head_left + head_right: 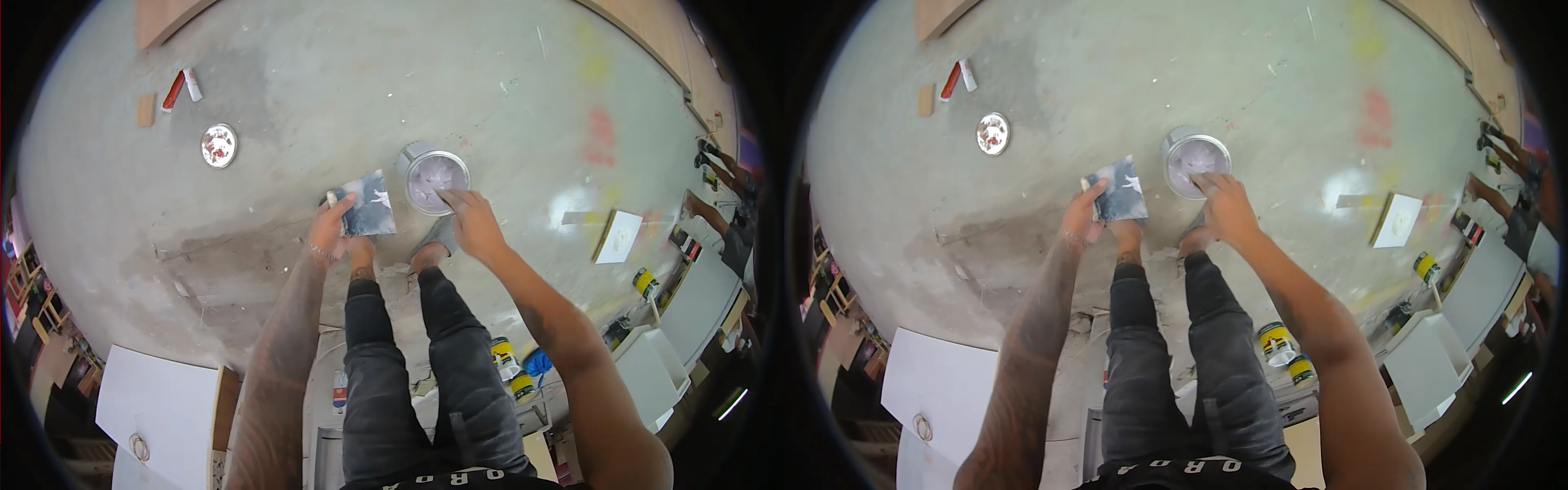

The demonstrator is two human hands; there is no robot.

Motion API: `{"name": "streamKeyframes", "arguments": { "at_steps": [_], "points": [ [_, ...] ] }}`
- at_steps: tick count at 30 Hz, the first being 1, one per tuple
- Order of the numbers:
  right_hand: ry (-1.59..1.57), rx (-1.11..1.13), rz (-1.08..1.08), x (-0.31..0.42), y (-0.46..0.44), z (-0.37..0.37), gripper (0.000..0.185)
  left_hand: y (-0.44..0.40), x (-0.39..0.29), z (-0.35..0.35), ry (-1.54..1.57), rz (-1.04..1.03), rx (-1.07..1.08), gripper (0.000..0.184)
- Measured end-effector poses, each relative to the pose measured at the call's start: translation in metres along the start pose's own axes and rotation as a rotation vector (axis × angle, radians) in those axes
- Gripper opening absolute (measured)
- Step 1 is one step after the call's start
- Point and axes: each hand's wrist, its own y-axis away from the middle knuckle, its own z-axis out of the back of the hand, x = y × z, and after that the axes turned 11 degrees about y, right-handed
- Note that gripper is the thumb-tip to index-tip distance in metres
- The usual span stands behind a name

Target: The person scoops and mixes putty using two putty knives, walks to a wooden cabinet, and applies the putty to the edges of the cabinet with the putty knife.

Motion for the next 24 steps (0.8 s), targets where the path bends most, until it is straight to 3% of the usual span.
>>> {"name": "streamKeyframes", "arguments": {
  "at_steps": [2, 6, 9, 13, 16, 18, 20, 24],
  "points": [
    [-0.070, -0.087, 0.050, 0.015, 0.027, 0.049, 0.060, -0.018, 0.007, -0.015, -0.147, 0.072, 0.091, 0.033],
    [-0.068, -0.207, 0.152, 0.036, 0.074, 0.123, 0.062, 0.003, 0.016, -0.079, -0.047, 0.241, 0.145, 0.036],
    [-0.036, -0.322, 0.228, 0.045, 0.086, 0.151, 0.056, 0.038, 0.013, -0.128, 0.098, 0.448, 0.284, 0.029],
    [0.074, -0.453, 0.385, 0.054, 0.077, 0.165, 0.049, 0.098, -0.002, -0.167, 0.190, 0.522, 0.378, 0.032],
    [0.069, -0.368, 0.431, 0.062, 0.066, 0.175, 0.046, 0.123, -0.025, -0.166, 0.227, 0.428, 0.456, 0.034],
    [0.149, -0.163, 0.548, 0.061, 0.057, 0.189, 0.042, 0.123, -0.041, -0.141, 0.151, 0.289, 0.461, 0.034],
    [0.348, 0.156, 0.555, 0.050, 0.045, 0.201, 0.036, 0.125, -0.067, -0.117, 0.266, 0.251, 0.476, 0.034],
    [0.611, 0.603, 0.352, -0.029, 0.051, 0.186, 0.029, 0.109, -0.132, -0.057, 0.495, 0.089, 0.451, 0.033]
  ]
}}
